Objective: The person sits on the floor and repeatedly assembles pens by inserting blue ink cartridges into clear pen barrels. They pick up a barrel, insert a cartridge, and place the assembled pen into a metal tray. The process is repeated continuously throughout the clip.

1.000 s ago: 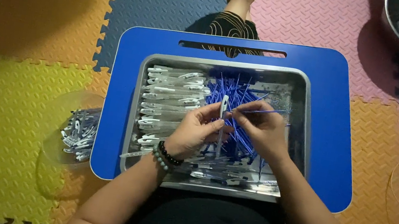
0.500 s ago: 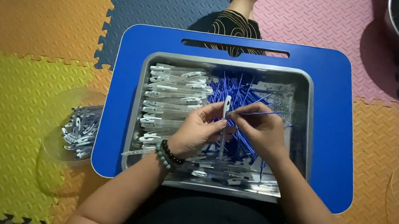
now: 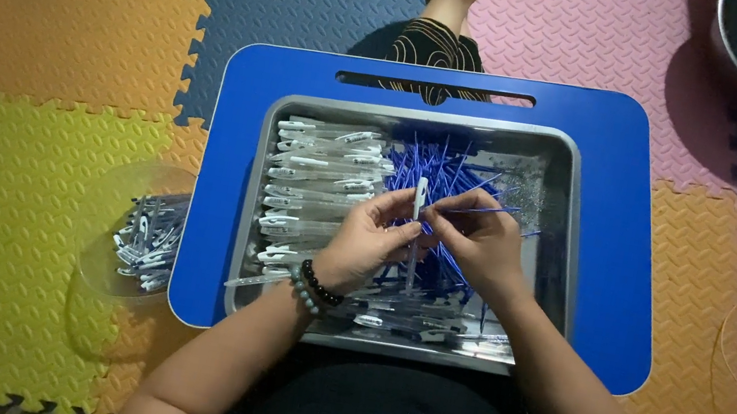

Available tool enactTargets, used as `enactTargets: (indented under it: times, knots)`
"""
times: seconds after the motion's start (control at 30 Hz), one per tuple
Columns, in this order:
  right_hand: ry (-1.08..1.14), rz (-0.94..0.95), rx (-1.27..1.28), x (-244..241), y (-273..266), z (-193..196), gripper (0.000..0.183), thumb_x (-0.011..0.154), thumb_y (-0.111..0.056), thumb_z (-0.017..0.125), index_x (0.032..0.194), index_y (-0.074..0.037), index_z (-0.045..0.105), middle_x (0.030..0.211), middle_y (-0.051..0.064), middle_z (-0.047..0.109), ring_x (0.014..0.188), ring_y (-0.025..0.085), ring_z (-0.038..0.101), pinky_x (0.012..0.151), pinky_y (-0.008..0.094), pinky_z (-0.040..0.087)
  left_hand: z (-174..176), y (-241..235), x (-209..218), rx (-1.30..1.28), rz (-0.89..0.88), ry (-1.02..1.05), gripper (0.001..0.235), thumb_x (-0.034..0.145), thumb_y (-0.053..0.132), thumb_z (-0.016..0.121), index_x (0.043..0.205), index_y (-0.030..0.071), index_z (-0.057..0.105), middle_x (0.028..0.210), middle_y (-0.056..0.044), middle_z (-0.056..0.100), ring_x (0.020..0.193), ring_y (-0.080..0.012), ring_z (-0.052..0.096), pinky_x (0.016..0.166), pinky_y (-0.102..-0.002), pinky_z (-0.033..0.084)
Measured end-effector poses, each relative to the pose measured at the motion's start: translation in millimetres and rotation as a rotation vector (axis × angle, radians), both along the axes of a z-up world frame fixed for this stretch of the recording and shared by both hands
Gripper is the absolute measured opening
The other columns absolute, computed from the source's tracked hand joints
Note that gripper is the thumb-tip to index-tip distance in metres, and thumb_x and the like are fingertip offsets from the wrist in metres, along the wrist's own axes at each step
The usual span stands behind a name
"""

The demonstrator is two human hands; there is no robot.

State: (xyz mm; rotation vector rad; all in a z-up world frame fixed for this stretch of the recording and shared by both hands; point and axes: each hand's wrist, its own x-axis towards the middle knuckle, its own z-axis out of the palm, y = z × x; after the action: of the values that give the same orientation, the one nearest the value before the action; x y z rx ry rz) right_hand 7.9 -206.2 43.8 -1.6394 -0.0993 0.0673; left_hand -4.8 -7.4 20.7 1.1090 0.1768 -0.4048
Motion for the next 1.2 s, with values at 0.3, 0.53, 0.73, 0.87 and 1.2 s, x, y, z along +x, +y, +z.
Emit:
enactTargets:
  times: [0.3, 0.53, 0.73, 0.87, 1.2]
  knots:
    - [-0.223, -0.072, -0.246, -5, 9, -12, 0.02, 0.088, -0.006, 0.095, 0.104, -0.008, 0.082, 0.099, 0.013, 0.088, 0.092, 0.033, 0.087, 0.075, 0.042, 0.07, -3, 1, -1, 0.058, 0.027, -0.003, 0.065, 0.102, -0.001, 0.079, 0.163, 0.006, 0.059, 0.137, -0.02, 0.074, 0.112, -0.0341, 0.082, 0.084, -0.053, 0.073]
    - [-0.456, -0.095, -0.421, 3, 7, -28, 0.016, 0.091, -0.015, 0.096, 0.099, -0.016, 0.082, 0.098, 0.004, 0.088, 0.092, 0.025, 0.086, 0.077, 0.036, 0.068, -8, -1, 0, 0.064, 0.036, 0.021, 0.063, 0.104, 0.001, 0.078, 0.163, 0.004, 0.058, 0.133, -0.017, 0.074, 0.11, -0.0302, 0.083, 0.086, -0.051, 0.073]
    - [-0.47, -0.074, -0.298, 4, 3, -15, 0.017, 0.097, -0.008, 0.088, 0.111, -0.017, 0.083, 0.102, 0.004, 0.085, 0.1, 0.027, 0.082, 0.088, 0.038, 0.065, -9, -1, 3, 0.001, 0.069, 0.01, 0.06, 0.105, 0.001, 0.077, 0.161, 0.003, 0.058, 0.134, -0.02, 0.072, 0.11, -0.0353, 0.082, 0.083, -0.058, 0.073]
    - [-0.217, -0.049, -0.224, 8, -11, -3, 0.051, 0.11, -0.012, 0.073, 0.156, -0.004, 0.052, 0.111, 0.026, 0.081, 0.102, 0.045, 0.08, 0.083, 0.053, 0.066, -5, 5, 7, -0.018, 0.111, 0.001, 0.054, 0.105, 0.002, 0.074, 0.157, 0.003, 0.059, 0.132, -0.019, 0.072, 0.106, -0.035, 0.082, 0.081, -0.056, 0.075]
    - [-0.121, -0.083, -0.284, 14, -19, -13, 0.028, 0.112, -0.039, 0.073, 0.128, -0.02, 0.085, 0.097, 0.007, 0.086, 0.085, 0.024, 0.08, 0.077, 0.039, 0.062, -1, 1, -1, 0.083, -0.082, -0.101, 0.051, 0.101, 0.003, 0.082, 0.15, 0.001, 0.069, 0.127, -0.022, 0.081, 0.089, -0.0316, 0.086, 0.062, -0.041, 0.073]
